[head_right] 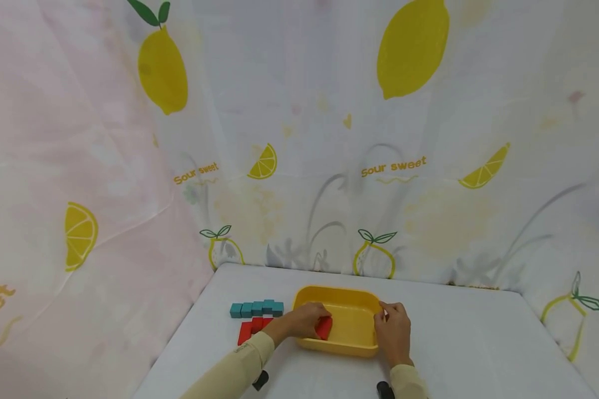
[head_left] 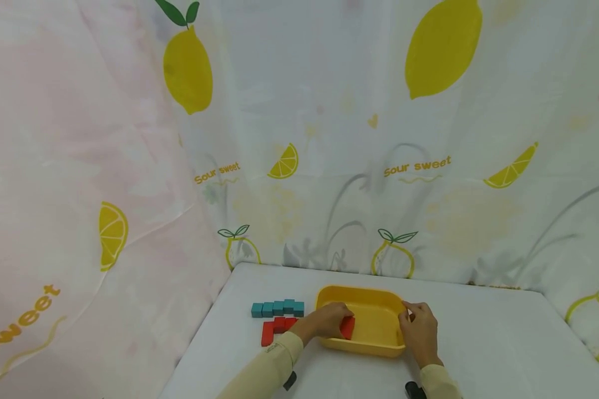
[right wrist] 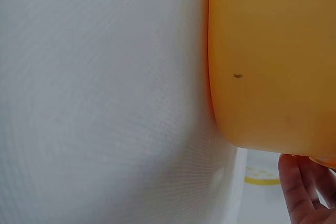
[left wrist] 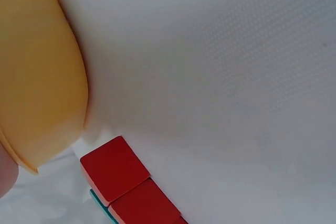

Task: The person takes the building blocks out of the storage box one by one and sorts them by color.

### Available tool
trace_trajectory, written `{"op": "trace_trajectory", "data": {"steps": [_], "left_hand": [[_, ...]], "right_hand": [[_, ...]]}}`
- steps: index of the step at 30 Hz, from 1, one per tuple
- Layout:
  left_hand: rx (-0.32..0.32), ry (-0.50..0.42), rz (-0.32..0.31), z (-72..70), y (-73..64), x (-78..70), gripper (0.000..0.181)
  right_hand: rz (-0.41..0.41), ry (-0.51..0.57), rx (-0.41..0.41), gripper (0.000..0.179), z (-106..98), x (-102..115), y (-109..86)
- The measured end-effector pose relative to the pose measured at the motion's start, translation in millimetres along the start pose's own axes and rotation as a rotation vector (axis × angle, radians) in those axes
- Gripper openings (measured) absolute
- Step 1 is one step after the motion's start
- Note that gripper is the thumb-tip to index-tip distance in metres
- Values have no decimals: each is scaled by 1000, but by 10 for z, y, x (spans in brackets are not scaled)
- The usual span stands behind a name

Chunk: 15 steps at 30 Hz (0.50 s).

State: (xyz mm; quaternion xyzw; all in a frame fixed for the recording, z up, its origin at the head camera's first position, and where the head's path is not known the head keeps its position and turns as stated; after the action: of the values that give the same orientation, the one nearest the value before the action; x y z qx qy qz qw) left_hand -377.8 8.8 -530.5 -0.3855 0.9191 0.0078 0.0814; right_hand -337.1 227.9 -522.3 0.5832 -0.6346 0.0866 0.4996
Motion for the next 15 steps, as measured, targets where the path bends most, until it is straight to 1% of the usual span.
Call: {"op": "trace_trajectory", "data": {"steps": [9,12,15], "left_hand": [[-61,-95,-58,-82,-98,47,61],[-85,-98,-41,-103,-117,29,61],[-108,-105,-5,-115,-120,-26,59]], "right_hand": [[-26,14,-6,27,36,68,19],[-4,7,8,28,42,44,19],[20,-10,10,29,25,-6,9]]}}
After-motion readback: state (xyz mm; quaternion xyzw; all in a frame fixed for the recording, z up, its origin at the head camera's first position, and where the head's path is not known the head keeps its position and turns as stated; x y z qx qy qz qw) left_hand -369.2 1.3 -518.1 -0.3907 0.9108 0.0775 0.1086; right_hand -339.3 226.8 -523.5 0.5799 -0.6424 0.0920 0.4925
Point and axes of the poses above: each hand's wrist, its own y-axis towards the middle knuckle, its own z-axis out of the palm, x = y × z, the point moved 6 cm from there along y, towards the middle knuckle, and after that the axes turned 5 degrees about y, right-handed, at the moved point
